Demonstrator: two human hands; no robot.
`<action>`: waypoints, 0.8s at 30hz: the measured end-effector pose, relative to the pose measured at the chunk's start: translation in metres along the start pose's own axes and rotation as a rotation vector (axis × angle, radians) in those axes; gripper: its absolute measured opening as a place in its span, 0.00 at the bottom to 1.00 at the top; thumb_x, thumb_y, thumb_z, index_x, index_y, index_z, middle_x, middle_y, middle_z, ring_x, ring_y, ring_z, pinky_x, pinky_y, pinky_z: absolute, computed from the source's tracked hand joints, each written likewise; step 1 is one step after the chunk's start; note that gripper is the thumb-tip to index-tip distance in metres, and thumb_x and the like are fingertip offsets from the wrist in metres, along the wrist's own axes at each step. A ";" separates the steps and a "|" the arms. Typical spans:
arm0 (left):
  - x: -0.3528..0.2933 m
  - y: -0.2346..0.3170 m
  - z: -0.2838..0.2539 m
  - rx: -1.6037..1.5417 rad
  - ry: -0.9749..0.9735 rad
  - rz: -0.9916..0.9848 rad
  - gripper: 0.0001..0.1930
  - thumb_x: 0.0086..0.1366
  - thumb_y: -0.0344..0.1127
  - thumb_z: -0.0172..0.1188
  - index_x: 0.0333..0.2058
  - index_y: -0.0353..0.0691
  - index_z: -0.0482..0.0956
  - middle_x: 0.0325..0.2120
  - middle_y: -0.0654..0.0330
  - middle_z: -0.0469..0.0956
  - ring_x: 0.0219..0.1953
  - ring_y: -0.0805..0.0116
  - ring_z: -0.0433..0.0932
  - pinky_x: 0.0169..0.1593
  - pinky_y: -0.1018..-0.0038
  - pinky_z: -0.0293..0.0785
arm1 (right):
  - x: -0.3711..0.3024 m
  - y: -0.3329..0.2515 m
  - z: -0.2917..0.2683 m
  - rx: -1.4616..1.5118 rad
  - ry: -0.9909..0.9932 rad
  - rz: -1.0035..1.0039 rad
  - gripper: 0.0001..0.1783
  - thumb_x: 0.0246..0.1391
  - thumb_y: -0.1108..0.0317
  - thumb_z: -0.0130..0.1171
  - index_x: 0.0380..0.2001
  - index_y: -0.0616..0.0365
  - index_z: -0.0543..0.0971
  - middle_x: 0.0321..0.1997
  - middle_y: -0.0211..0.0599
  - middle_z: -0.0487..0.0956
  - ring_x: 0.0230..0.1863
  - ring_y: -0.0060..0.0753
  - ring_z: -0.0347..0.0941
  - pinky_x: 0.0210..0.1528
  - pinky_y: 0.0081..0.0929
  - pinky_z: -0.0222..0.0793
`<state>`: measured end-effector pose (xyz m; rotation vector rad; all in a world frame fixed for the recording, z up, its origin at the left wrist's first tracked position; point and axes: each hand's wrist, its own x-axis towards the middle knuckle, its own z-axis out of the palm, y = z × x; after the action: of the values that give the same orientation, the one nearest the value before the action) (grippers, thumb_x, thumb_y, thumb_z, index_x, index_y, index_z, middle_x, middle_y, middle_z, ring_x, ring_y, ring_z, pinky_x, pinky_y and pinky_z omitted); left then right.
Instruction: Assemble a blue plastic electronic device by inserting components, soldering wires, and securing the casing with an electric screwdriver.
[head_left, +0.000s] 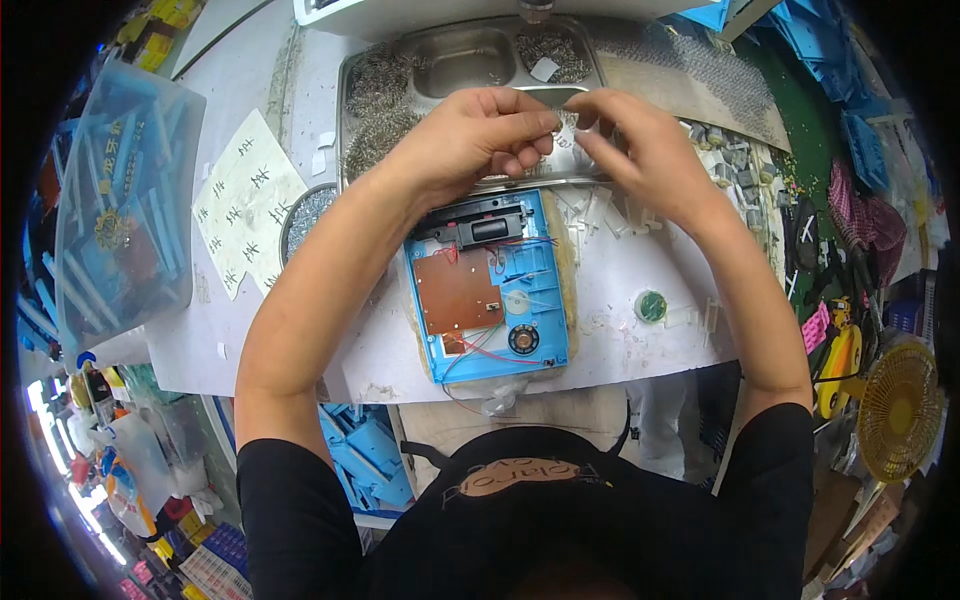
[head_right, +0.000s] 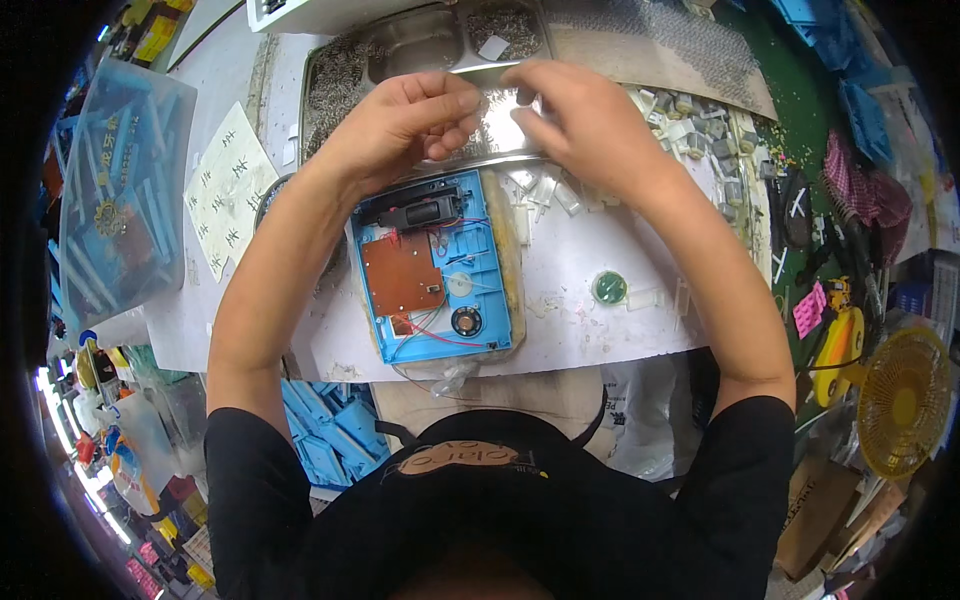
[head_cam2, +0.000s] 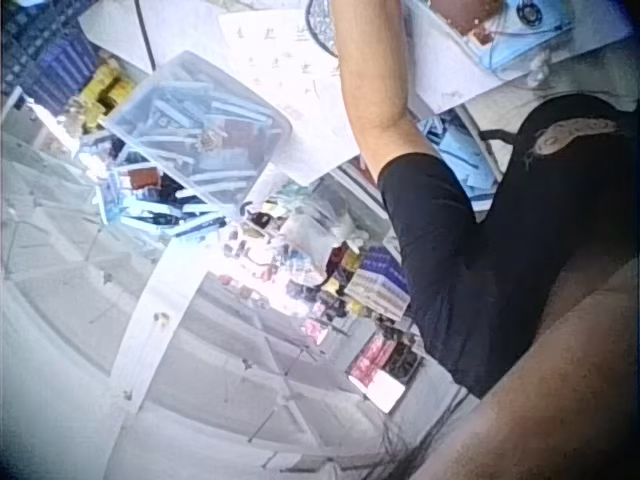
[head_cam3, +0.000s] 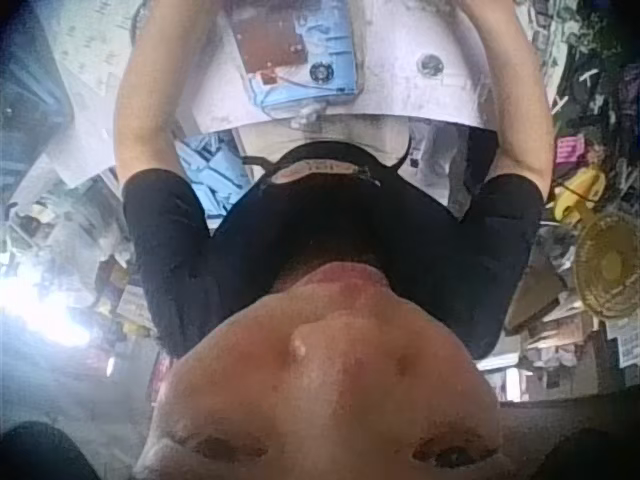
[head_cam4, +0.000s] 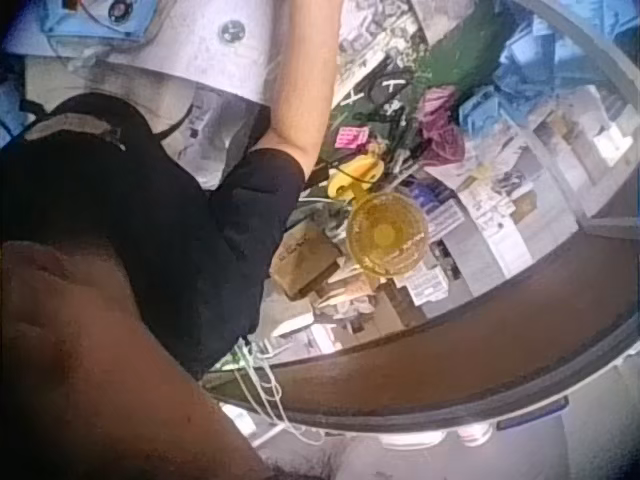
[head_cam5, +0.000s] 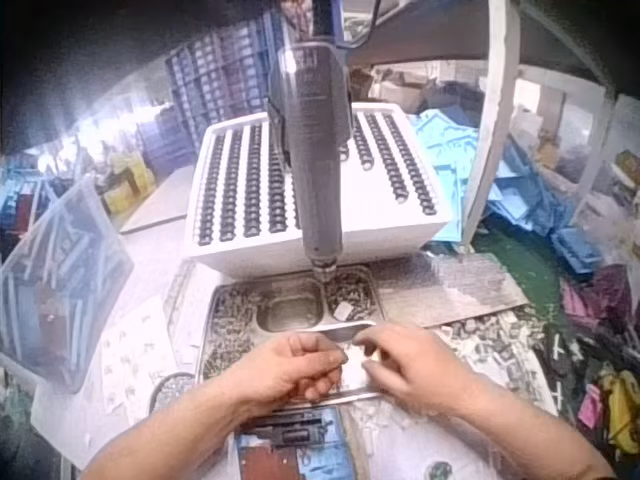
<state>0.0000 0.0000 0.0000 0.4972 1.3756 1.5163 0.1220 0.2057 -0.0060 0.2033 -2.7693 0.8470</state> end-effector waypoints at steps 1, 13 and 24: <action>0.000 -0.003 0.005 0.040 0.039 0.056 0.10 0.71 0.35 0.62 0.42 0.33 0.81 0.29 0.64 0.80 0.25 0.80 0.72 0.28 0.82 0.68 | -0.001 -0.006 0.001 0.277 0.023 0.138 0.17 0.67 0.53 0.58 0.45 0.55 0.83 0.34 0.32 0.82 0.37 0.29 0.77 0.41 0.29 0.73; -0.005 0.003 0.020 -0.278 -0.040 -0.192 0.17 0.75 0.45 0.56 0.34 0.37 0.80 0.20 0.67 0.73 0.18 0.81 0.65 0.20 0.85 0.59 | -0.001 -0.025 -0.001 0.010 0.322 -0.285 0.09 0.54 0.67 0.67 0.29 0.59 0.77 0.28 0.40 0.77 0.31 0.45 0.74 0.33 0.37 0.69; 0.005 0.000 0.009 1.063 0.169 0.332 0.18 0.68 0.46 0.63 0.33 0.34 0.85 0.25 0.54 0.82 0.25 0.65 0.79 0.34 0.67 0.76 | -0.008 0.006 -0.010 -0.260 -0.011 -0.231 0.11 0.48 0.69 0.68 0.37 0.54 0.81 0.35 0.34 0.80 0.45 0.42 0.73 0.46 0.38 0.74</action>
<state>0.0045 0.0090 0.0010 1.3110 2.2783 0.9576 0.1300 0.2169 -0.0030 0.4692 -2.7598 0.4270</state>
